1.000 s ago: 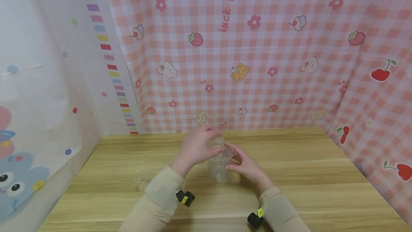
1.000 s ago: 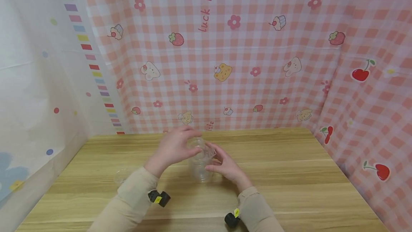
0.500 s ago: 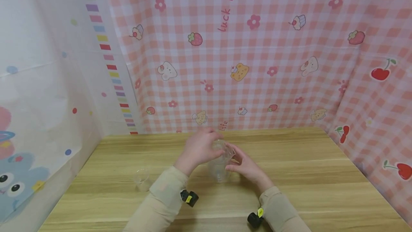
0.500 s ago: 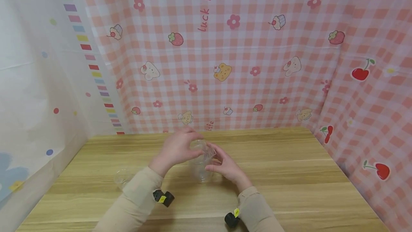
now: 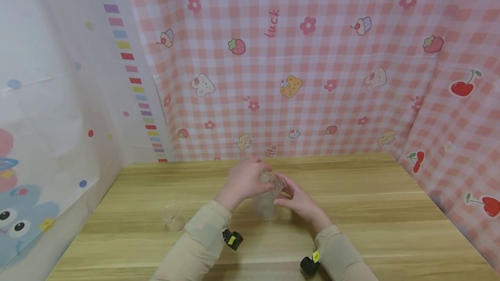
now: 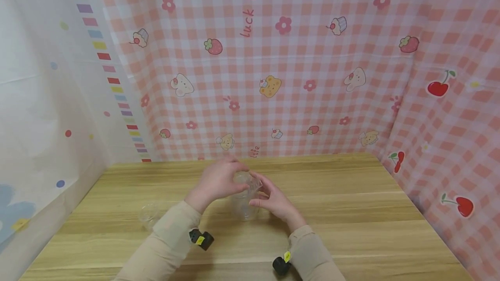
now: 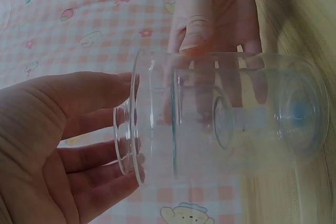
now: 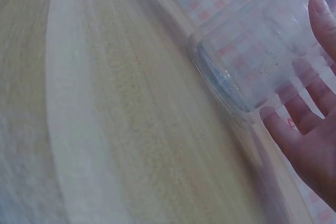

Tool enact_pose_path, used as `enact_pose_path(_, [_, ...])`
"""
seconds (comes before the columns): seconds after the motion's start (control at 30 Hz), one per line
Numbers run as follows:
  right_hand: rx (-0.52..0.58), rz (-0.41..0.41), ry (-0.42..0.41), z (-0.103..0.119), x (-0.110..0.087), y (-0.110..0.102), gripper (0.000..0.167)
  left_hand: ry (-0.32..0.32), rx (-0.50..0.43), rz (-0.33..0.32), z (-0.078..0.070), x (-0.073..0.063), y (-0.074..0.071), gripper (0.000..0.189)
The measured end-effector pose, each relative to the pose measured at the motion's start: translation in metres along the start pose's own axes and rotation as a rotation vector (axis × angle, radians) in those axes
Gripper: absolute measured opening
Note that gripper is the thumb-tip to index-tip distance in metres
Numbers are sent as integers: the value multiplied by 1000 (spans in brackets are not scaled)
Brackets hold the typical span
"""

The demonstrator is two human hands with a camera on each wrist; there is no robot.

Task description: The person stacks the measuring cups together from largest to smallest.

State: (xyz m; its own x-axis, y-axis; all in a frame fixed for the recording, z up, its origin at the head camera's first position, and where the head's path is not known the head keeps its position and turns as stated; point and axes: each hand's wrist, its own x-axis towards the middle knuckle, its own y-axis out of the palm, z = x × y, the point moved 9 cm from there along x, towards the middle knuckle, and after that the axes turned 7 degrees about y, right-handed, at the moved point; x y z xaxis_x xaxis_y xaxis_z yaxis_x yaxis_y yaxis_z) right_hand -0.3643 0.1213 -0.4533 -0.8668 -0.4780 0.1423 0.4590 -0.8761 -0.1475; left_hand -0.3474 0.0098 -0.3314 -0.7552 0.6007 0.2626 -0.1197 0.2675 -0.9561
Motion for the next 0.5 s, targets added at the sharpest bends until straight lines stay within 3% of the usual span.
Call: enact_pose_path(0.5, [-5, -14, 10, -3, 0, -1, 81, -1, 13, 53, -3, 5, 10, 37])
